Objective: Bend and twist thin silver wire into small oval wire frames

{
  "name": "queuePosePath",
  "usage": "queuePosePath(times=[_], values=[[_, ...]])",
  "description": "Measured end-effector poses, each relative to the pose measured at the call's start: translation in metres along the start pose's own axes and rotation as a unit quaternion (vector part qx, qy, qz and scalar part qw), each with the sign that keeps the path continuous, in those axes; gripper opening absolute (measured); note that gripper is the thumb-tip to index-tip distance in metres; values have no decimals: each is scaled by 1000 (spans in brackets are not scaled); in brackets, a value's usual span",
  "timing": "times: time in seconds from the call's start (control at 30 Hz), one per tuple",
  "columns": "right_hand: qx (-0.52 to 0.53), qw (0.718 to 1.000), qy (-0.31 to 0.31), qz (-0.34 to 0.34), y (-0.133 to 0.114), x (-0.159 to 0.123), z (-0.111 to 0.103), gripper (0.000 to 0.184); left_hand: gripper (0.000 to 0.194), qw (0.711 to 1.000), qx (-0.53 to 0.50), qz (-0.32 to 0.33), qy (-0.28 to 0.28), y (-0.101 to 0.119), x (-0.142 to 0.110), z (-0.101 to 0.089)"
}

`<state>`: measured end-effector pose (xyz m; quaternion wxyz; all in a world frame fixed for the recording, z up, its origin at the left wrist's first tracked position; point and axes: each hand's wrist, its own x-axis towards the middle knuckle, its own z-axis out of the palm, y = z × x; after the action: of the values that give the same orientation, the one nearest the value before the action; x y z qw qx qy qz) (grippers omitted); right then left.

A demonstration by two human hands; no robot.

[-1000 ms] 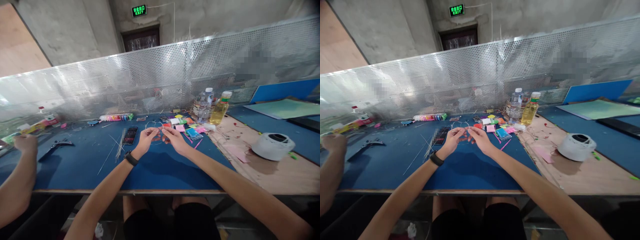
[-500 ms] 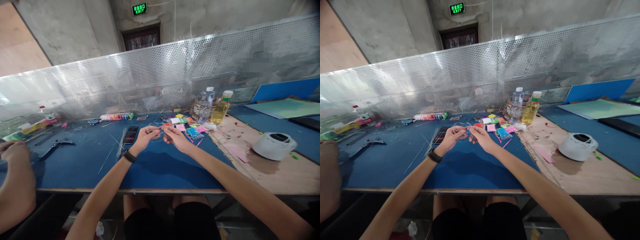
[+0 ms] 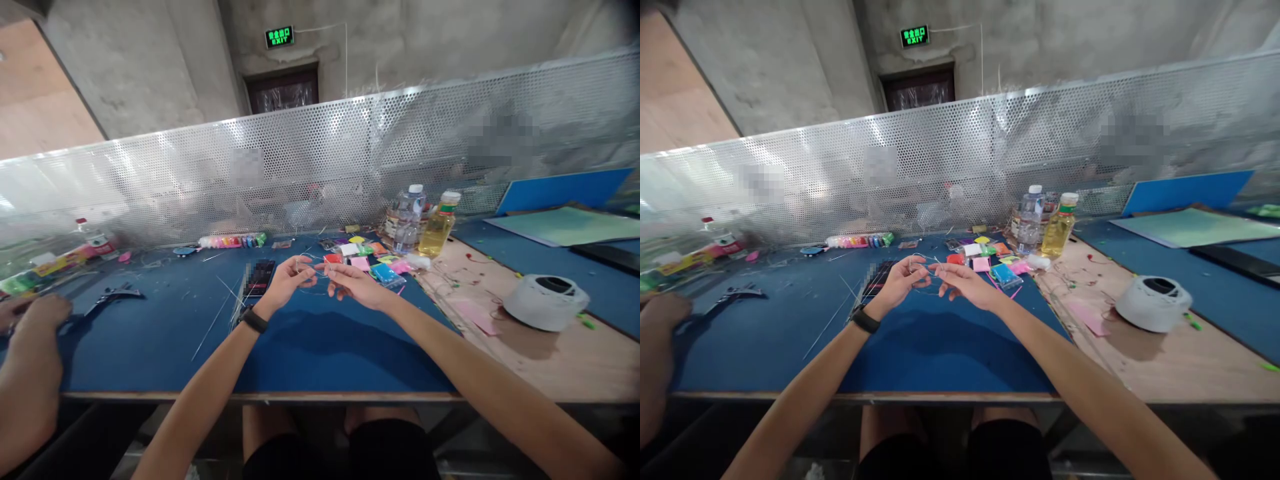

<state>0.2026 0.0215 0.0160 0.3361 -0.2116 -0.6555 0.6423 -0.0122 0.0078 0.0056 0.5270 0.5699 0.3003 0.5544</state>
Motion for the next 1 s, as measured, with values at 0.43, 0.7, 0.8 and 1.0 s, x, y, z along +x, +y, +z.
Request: queuePosePath(times=[0.43,0.7,0.8,1.0], values=[[-38,996,85,-9,7,7,3,37,38,996,63,7,68,5,1,5],[-49,968,243,-44,18,14,23,42,26,963,206,138,104,5,-5,21],[-32,959,279,-43,21,14,21,42,21,943,273,156,113,6,-9,26],[-4,967,255,-22,20,12,21,42,18,927,314,159,131,1,-9,28]])
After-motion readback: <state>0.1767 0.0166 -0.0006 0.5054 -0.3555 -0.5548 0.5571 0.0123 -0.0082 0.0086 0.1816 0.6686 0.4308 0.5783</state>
